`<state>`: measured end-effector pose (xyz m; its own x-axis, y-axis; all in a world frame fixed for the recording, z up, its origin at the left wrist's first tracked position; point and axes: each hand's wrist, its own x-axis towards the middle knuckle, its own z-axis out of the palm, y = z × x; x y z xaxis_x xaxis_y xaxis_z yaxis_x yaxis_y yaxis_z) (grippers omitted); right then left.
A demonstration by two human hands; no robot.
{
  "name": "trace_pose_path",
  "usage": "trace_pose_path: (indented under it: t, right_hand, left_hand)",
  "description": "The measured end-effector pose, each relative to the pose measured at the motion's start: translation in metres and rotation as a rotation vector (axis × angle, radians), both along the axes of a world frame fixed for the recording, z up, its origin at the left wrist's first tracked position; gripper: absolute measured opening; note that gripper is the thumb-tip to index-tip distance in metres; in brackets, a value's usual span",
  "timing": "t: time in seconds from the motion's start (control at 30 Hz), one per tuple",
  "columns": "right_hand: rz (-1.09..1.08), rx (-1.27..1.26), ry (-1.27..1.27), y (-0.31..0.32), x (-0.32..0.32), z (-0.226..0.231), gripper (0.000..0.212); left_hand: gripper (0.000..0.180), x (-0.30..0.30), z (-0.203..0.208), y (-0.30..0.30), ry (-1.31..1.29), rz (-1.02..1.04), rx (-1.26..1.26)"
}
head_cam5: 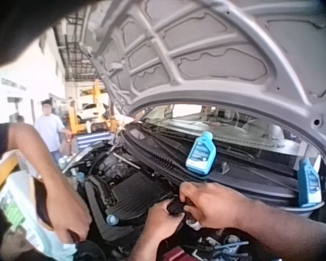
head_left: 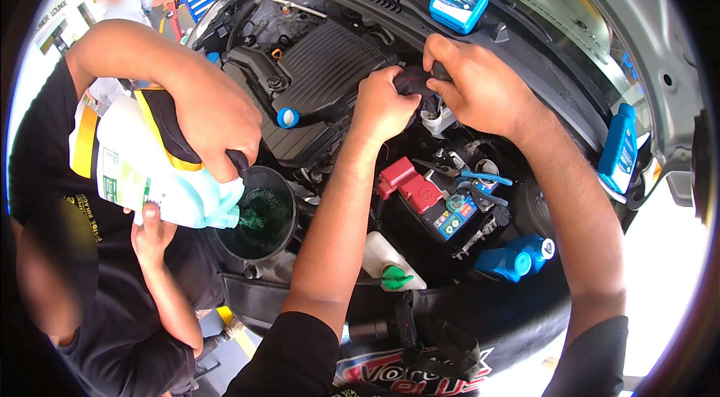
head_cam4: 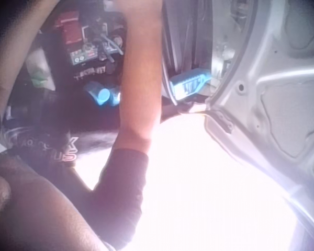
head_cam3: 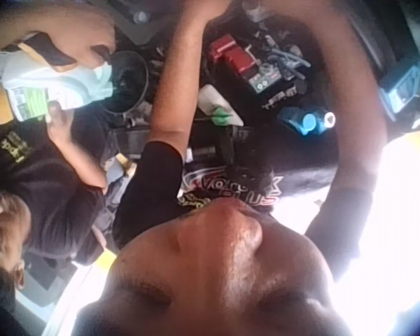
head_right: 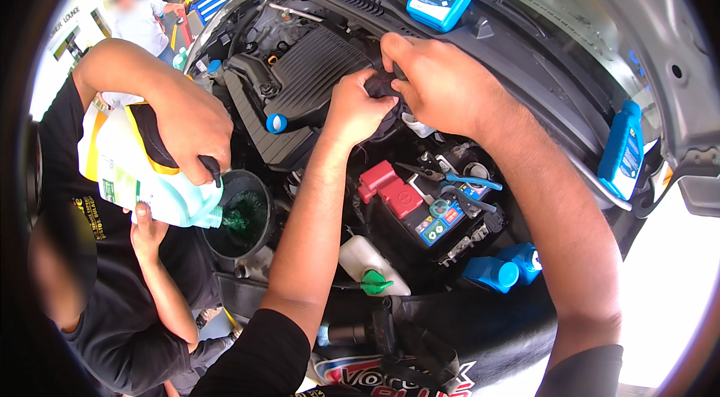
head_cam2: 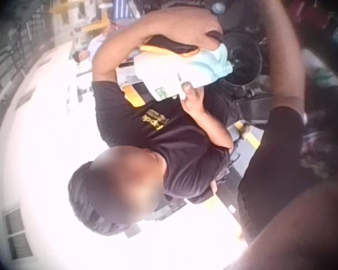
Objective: The person opens the hood of a car and refills the coolant reservoir using a funnel and a bottle of coolant. The person then closes the reservoir cap and wipes the area with a cloth.
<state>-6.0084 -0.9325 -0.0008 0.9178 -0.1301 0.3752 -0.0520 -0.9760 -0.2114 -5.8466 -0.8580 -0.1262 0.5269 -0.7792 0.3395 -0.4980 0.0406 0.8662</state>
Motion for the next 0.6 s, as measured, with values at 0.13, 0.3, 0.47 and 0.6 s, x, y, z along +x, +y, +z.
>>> trace_pose_path:
  t: [0.13,0.3,0.47,0.6]
  right_hand:
    - [0.013,0.005,-0.016,0.000,0.001,-0.017,0.029]
    - [-0.072,0.010,0.019,0.005,0.003,-0.022,0.029]
    - [-0.162,0.074,-0.028,0.019,-0.004,-0.008,0.028]
    - [-0.137,0.049,-0.055,0.017,-0.005,-0.022,0.028]
  left_hand:
    - [0.028,-0.006,-0.004,-0.001,-0.037,0.003,-0.024]
    - [0.030,-0.007,-0.011,-0.006,-0.097,0.035,-0.053]
    - [0.031,-0.010,-0.007,-0.010,-0.183,0.038,0.000]
    - [0.038,-0.009,-0.005,-0.015,-0.204,0.027,0.048]
